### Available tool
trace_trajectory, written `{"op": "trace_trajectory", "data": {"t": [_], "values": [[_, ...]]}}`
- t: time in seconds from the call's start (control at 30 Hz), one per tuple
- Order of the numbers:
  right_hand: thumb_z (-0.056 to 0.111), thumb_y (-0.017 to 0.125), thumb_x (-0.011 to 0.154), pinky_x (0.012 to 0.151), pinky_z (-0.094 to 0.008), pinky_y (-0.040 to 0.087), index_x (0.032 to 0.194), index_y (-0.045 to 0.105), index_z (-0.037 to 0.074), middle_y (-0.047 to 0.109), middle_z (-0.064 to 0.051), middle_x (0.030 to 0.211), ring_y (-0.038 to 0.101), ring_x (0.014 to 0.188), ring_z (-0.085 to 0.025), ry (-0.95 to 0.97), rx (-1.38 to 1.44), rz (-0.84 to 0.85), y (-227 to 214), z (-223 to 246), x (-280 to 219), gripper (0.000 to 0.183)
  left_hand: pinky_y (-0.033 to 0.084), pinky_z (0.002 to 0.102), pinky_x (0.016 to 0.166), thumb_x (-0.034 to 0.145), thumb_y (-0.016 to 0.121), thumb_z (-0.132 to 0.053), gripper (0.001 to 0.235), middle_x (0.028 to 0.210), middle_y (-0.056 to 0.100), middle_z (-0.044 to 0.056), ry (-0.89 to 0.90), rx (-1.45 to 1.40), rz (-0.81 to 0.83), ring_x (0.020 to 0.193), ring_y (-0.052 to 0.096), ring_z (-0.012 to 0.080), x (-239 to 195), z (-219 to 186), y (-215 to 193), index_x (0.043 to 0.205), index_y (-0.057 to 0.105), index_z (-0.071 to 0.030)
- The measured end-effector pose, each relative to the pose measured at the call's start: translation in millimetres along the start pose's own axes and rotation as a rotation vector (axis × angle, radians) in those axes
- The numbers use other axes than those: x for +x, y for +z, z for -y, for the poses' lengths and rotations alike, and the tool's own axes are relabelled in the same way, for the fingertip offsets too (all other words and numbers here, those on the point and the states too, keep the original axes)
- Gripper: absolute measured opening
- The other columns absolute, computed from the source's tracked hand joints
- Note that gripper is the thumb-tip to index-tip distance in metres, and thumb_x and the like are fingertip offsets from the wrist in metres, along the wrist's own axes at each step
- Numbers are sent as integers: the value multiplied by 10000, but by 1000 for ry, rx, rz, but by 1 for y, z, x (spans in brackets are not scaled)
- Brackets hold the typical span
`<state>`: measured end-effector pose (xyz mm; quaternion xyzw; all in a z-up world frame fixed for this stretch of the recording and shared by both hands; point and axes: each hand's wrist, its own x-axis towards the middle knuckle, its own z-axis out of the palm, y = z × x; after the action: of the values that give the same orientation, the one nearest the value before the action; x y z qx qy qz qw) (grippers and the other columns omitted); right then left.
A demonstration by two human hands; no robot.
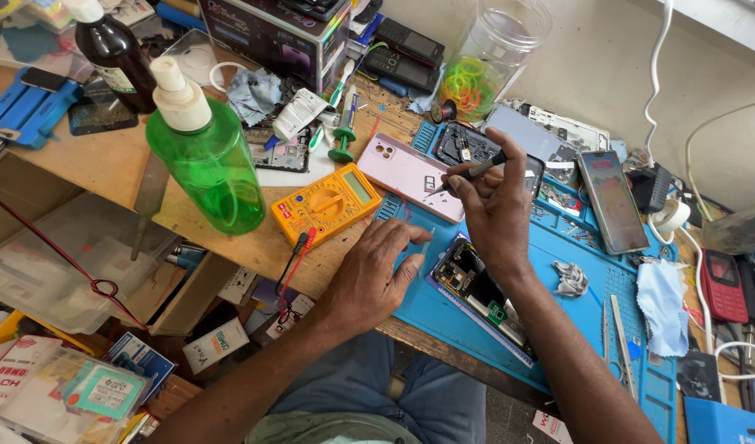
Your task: The person uses a screwdriver to remove screws from the back of a disassembled mobile phone. They then lift the back cover and inspect the internal components.
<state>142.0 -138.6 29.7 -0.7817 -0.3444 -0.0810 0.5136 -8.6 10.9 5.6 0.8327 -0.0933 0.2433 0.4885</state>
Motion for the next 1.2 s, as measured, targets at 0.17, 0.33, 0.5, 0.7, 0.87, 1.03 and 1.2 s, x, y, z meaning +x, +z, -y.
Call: {"op": "trace_trajectory", "data": {"t": [0.17,0.33,0.5,0.7,0.87,1.03,1.2], "values": [[-90,682,992,894,-306,646,1522,317,73,766,-128,1066,764,1032,-173,18,-40,8,4,4,-2,664,491,470,966,995,608,-110,198,1139,638,149,6,-17,0,1107,612,344,-1,2,1,1171,591,-23],[-101,660,1026,947,-323,648,1547,278,73,759,-147,1101,758,1071,-194,11,34,-22,-4,5,-4,669,486,473,967,986,613,-115,209,1142,641,147,-11,3,27,1105,609,345,1,2,-1,1172,600,-20],[-79,650,1082,1021,-353,668,1585,214,77,735,-171,1139,756,1096,-225,53,279,-53,-28,6,-28,684,465,478,1003,989,618,-136,280,1198,655,146,-13,80,82,1119,595,344,1,3,2,1246,613,-24],[-15,682,1032,847,-315,657,1541,248,61,743,-181,1083,762,986,-223,264,262,-175,-50,10,-67,673,442,471,1025,946,645,-161,461,1258,680,137,21,184,199,1148,567,329,3,0,5,1378,558,-27],[14,687,1030,860,-310,652,1536,264,61,742,-188,1082,756,996,-224,324,295,-213,-53,3,-76,661,420,491,1018,946,653,-191,560,1233,705,144,7,254,273,1152,551,336,5,-3,8,1462,491,-47],[34,688,1020,853,-320,661,1525,261,68,742,-186,1078,764,996,-230,340,301,-216,-52,0,-73,663,417,488,1031,940,653,-201,593,1223,711,148,-13,257,299,1170,553,333,5,-3,8,1484,463,-59],[24,693,1025,880,-324,667,1524,257,68,742,-188,1090,763,1011,-237,313,305,-203,-51,1,-76,665,414,489,1031,946,649,-188,602,1248,706,159,-10,247,305,1173,548,340,5,-1,10,1497,449,-52]]}}
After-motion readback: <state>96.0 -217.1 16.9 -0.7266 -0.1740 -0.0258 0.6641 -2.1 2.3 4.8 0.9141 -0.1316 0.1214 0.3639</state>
